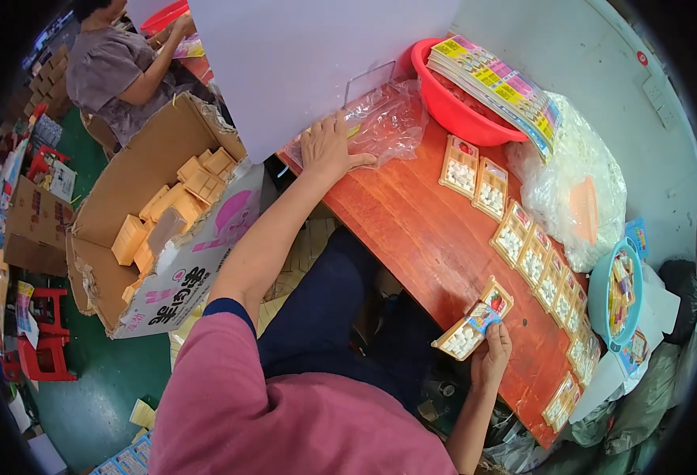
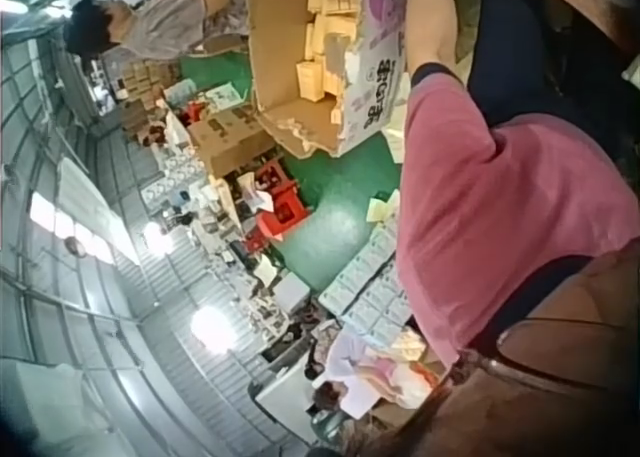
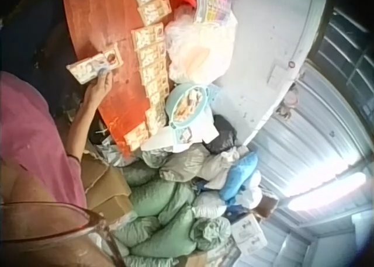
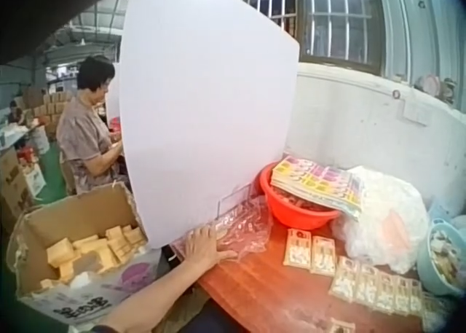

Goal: Applying adhesive labels to small packaged products and organizing them on a workbench.

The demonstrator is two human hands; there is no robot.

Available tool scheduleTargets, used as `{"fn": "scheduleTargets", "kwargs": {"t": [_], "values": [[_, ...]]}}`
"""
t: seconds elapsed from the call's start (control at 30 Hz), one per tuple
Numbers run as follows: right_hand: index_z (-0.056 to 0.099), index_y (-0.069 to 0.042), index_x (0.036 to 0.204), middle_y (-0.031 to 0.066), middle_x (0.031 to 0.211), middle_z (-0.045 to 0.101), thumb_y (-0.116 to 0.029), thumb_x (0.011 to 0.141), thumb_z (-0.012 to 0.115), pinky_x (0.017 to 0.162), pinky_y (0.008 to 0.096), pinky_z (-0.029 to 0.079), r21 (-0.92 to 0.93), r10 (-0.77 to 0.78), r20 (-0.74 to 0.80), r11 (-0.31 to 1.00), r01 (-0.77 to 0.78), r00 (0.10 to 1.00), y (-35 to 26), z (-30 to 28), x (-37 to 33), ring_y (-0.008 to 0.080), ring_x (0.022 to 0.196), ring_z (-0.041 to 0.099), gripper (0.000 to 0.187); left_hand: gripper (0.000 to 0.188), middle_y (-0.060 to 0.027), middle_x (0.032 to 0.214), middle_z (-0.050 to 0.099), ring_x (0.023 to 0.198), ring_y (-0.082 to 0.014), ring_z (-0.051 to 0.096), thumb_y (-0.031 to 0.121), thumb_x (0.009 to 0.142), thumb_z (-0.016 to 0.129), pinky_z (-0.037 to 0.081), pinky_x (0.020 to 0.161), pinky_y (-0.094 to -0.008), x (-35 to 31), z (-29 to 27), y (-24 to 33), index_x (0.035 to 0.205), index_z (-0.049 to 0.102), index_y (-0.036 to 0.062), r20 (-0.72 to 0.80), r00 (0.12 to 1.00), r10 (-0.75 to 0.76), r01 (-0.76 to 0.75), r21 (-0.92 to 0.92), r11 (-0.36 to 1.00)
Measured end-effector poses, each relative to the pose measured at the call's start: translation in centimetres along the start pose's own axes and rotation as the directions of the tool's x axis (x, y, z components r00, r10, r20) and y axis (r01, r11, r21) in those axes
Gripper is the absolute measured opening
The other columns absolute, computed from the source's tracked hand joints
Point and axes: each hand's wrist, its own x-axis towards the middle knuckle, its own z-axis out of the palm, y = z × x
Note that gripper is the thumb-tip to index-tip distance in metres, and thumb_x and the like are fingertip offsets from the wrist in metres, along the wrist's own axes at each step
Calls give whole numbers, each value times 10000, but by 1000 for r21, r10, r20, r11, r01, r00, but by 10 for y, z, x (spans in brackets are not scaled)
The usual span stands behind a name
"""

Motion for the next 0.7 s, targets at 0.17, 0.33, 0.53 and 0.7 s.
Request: {"fn": "scheduleTargets", "kwargs": {"t": [0.17,0.33,0.53,0.7], "values": [[527,58,1116,122,1050,612,-181,919,510,858,321,469,10,-27,-28,1000,27,999,-9,2,-6,190,956,602,310,798,-138,1125,543,1045,-308,503,649,665,615,414,838,-444,10,-6,23,1230,524,93,32,994,106,-108,67,992],[508,59,1154,129,1078,598,-162,913,515,846,342,476,112,99,-47,989,-94,994,-14,-19,-2,206,965,597,327,501,-186,1052,607,926,-363,583,457,806,585,457,778,-450,12,-11,33,1153,587,96,142,928,344,-279,-348,895],[611,12,1025,30,906,644,-191,905,548,740,253,473,-116,-34,-267,993,3,963,-84,-87,-15,92,816,596,245,502,-206,1302,454,1196,-361,427,238,850,598,327,1014,-416,3,-1,-3,1270,463,-4,-221,876,428,-431,39,902],[605,-17,1023,36,916,647,-211,914,531,705,259,500,-272,-238,-596,958,86,767,-99,-217,-43,103,769,611,235,500,-156,1309,462,1197,-360,430,193,834,615,296,1034,-450,-77,-51,80,1272,461,7,-315,728,610,-654,-48,755]]}}
